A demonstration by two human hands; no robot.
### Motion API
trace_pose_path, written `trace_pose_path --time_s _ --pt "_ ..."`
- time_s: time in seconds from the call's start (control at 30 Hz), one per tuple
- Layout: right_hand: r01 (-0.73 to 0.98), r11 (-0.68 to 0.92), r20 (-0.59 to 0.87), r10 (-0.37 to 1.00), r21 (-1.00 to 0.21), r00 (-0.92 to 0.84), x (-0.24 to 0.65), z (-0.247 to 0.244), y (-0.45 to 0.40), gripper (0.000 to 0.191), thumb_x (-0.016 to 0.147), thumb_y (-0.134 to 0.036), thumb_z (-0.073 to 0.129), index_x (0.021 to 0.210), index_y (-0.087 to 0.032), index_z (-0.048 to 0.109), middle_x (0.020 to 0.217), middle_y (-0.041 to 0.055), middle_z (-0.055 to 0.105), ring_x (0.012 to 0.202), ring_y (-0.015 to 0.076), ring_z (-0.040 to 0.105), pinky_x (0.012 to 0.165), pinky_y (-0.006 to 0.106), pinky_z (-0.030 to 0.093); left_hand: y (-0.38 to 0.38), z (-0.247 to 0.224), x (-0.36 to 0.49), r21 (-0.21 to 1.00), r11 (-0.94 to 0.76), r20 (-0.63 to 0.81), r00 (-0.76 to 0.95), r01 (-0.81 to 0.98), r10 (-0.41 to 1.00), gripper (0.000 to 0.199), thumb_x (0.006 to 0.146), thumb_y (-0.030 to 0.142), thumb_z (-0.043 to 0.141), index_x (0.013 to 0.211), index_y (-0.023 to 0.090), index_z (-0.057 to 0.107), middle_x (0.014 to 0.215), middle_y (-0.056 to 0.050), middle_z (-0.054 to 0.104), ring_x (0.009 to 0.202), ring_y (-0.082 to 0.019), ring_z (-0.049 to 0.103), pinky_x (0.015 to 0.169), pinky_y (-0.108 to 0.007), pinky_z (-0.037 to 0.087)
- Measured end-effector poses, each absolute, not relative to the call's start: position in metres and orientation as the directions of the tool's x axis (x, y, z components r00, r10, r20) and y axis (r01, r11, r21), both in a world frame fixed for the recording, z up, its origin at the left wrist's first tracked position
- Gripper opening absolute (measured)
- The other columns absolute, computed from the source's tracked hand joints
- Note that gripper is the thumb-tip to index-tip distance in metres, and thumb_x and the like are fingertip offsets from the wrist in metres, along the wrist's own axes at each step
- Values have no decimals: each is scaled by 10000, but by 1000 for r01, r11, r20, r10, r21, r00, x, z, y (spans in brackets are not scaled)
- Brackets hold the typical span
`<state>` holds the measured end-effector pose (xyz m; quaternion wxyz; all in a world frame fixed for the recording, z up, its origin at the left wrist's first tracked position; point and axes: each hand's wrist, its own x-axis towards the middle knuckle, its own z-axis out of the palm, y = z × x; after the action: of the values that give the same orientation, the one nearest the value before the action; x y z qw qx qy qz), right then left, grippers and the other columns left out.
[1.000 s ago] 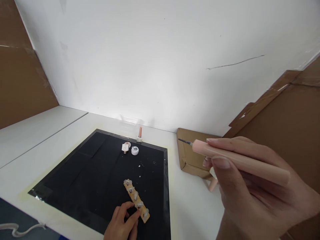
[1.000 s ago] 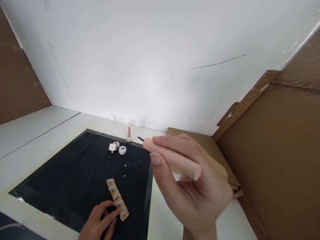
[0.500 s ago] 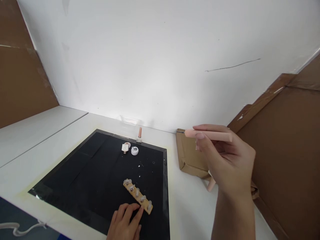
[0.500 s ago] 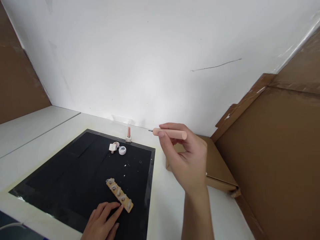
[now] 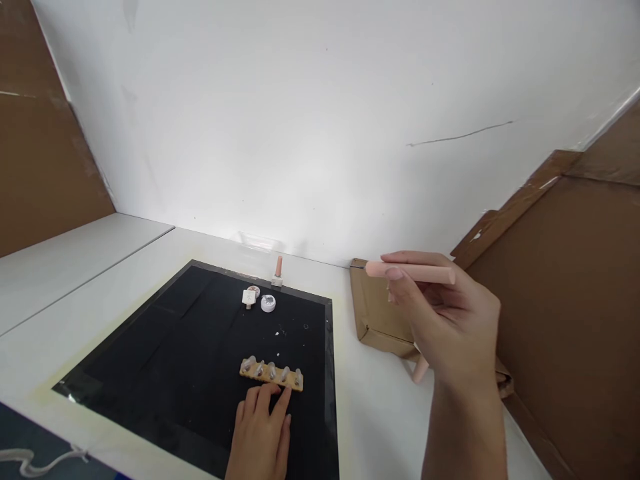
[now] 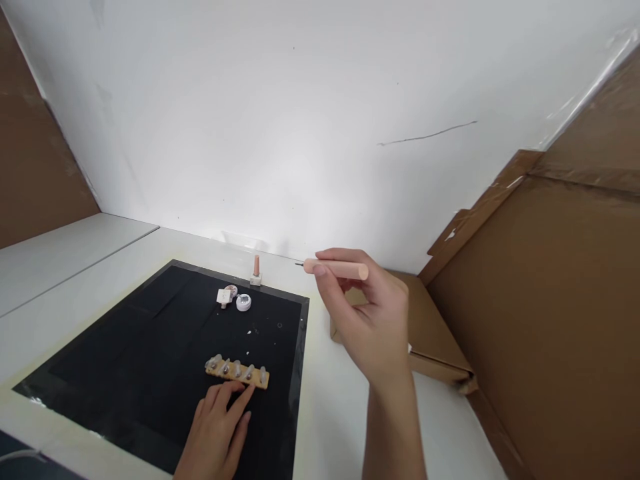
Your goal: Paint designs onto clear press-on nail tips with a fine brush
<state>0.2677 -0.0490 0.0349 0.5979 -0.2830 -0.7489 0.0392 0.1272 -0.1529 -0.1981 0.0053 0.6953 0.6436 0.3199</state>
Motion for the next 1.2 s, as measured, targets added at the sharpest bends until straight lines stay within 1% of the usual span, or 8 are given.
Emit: trace_pose_path --time_s 0.23,0.43,0.67,0.77,0.9,1.03,1.13,1.2 --pt "362 820 849 514 -443 -126 270 35 -50 155 826 -125 600 740 -236 664 817 -19 697 534 86 514 458 234 392 -139 -176 143 384 -45 219 -44 922 975 412 885 113 413 1258 154 585 1104 -129 688 979 -275 618 805 -360 481" --pt "325 774 781 608 -543 -143 264 30 -45 135 837 -177 598 718 -227 640 842 -10 678 665 113 571 548 247 418 -133 -154 150 363 5 -62 19 932 998 456 888 127 448 1342 128 498 831 -112 744 719 -252 689 660 -330 513" --pt "319 616 539 787 -720 -300 249 -13 -23 199 906 -307 542 815 -161 643 968 42 660 697 111 599 556 240 475 -140 -167 145 396 -75 48 61 915 997 456 853 122 473 1303 102 539 848 -126 738 721 -263 691 647 -331 523" --pt "357 493 353 850 -793 -391 255 -54 -25 231 934 -321 514 1062 -141 580 928 30 641 706 118 628 614 278 540 -149 -181 125 479 -196 234 90 856 968 338 838 114 474 1090 184 687 853 -97 720 771 -242 678 664 -303 523" --pt "420 400 191 869 -815 -457 272 -107 -44 248 927 -306 528 1119 -153 563 1048 55 629 832 155 640 715 340 551 -151 -190 73 576 -218 391 -31 788 920 240 896 211 442 904 198 681 816 -83 668 767 -241 637 755 -377 508" --pt "464 400 143 857 -790 -495 277 -140 -61 258 914 -302 547 1132 -164 565 1125 68 610 945 190 623 814 401 526 -132 -183 28 692 -45 208 -139 721 968 177 838 279 530 942 155 604 919 -129 642 896 -312 612 790 -472 490" --pt "486 405 144 861 -774 -488 272 -152 -64 259 912 -305 549 1131 -169 566 1148 70 601 975 199 613 835 414 516 -115 -178 14 743 -95 152 -29 663 988 432 719 160 633 1142 184 553 1125 -117 626 1078 -305 563 922 -462 445" --pt "497 408 146 863 -765 -484 268 -155 -63 260 912 -306 548 1133 -169 565 1149 70 600 971 198 613 832 412 517 -105 -176 12 756 -142 148 45 639 988 504 670 104 657 1148 235 569 1085 -60 661 1062 -269 581 947 -416 441"
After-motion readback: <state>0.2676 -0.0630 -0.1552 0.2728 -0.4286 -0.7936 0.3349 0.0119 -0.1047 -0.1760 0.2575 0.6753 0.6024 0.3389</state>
